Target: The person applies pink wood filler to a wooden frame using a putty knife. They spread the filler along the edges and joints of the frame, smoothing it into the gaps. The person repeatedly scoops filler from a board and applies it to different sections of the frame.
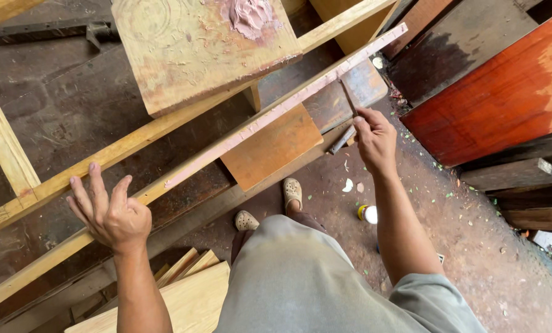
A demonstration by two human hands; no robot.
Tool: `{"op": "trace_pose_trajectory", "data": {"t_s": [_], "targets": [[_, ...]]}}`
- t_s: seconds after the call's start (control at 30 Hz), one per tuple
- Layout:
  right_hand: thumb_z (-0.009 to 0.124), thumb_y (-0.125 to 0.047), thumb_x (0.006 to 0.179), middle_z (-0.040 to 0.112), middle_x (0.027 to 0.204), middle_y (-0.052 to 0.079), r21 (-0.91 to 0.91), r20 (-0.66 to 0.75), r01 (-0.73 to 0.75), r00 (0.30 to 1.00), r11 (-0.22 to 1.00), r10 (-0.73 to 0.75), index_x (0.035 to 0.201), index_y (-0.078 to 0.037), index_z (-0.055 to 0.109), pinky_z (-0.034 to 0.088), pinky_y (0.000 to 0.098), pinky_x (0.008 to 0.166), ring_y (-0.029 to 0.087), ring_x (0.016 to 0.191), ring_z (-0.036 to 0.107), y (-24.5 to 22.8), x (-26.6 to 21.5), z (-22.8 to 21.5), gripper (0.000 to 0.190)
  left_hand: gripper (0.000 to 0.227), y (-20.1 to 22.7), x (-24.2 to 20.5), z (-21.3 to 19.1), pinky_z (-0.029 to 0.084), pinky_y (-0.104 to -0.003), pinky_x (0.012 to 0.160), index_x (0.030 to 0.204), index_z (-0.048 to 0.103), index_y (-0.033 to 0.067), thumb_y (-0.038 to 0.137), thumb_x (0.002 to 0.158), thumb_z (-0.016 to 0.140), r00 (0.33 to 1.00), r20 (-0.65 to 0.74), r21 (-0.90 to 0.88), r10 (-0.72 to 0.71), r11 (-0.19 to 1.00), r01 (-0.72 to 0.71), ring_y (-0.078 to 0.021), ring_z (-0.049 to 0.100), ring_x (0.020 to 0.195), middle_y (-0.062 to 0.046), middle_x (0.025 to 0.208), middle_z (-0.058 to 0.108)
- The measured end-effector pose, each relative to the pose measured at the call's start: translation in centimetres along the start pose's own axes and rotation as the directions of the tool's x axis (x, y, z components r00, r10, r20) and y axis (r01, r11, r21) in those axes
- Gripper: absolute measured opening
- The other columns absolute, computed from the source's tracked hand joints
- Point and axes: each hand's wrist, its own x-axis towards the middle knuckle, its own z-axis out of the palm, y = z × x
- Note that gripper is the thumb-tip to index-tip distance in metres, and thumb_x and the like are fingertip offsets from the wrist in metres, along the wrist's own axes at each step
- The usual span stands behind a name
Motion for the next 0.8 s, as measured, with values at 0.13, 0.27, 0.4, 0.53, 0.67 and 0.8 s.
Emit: {"op": "trace_pose_trajectory", "data": {"t_s": [0.13,0.27,0.4,0.53,0.67,0.8], "targets": [[0.064,-0.005,0.099,0.071,0.116,0.008,-0.118,0.031,0.157,0.988,0.981,-0.154,0.127,0.0,0.071,0.052,0.0236,0.088,0.011,0.1,0.066,0.0,-0.5,1.4,0.029,0.041,-0.5,-0.5,-0.1,0.023,-0.061,0.129,0.109,0.081,0.0102,-0.004,0.084,0.053,1.0,-0.001,0.008,0.029,1.0,-0.029,-0.048,0.035,0.155,-0.016,0.162,0.055],[0.067,-0.005,0.091,0.07,0.114,0.011,-0.242,-0.008,0.091,0.995,0.966,-0.096,0.123,-0.007,0.075,0.054,0.0267,0.08,0.016,0.088,0.064,-1.2,0.1,1.4,0.033,0.041,-0.6,-0.4,0.0,0.023,-0.06,0.13,0.109,0.081,0.0097,-0.005,0.084,0.052,0.999,0.002,0.018,0.033,0.999,-0.033,-0.0478,0.036,0.155,-0.016,0.162,0.055],[0.068,-0.008,0.094,0.07,0.117,0.014,-0.508,-0.01,0.133,0.987,0.851,-0.16,0.12,-0.009,0.078,0.058,0.0317,0.083,0.02,0.098,0.068,-2.8,0.9,-0.8,0.028,0.041,-0.5,-0.7,0.2,0.023,-0.061,0.129,0.108,0.082,0.0095,-0.004,0.083,0.052,1.0,0.002,0.027,0.025,0.999,-0.025,-0.048,0.036,0.155,-0.017,0.162,0.055],[0.061,-0.012,0.097,0.072,0.119,0.013,-0.507,0.031,0.101,0.995,0.856,-0.099,0.12,-0.009,0.078,0.058,0.0361,0.086,0.023,0.098,0.07,-3.8,1.4,-1.7,0.028,0.041,-1.0,-1.0,0.3,0.024,-0.059,0.131,0.11,0.082,0.0105,-0.005,0.087,0.051,0.999,-0.008,0.019,0.034,0.999,-0.033,-0.0466,0.035,0.157,-0.015,0.164,0.055],[0.056,-0.011,0.095,0.074,0.114,0.014,-0.527,0.186,0.186,0.977,0.83,-0.101,0.114,-0.007,0.078,0.057,0.0367,0.089,0.025,0.099,0.071,-4.4,2.4,-1.4,0.029,0.043,-1.1,-0.7,0.7,0.023,-0.061,0.131,0.108,0.082,0.0105,-0.004,0.083,0.051,1.0,0.007,0.058,0.022,0.998,-0.022,-0.0467,0.035,0.156,-0.016,0.161,0.056],[0.057,-0.007,0.092,0.075,0.107,0.015,-0.445,0.246,0.276,0.952,0.852,-0.18,0.111,-0.004,0.078,0.058,0.0364,0.089,0.026,0.095,0.072,-3.8,3.0,-2.1,0.028,0.045,-1.0,-1.1,0.2,0.023,-0.06,0.132,0.11,0.082,0.0101,-0.005,0.083,0.05,1.0,0.006,0.051,0.027,0.998,-0.027,-0.0464,0.035,0.157,-0.016,0.163,0.056]]}}
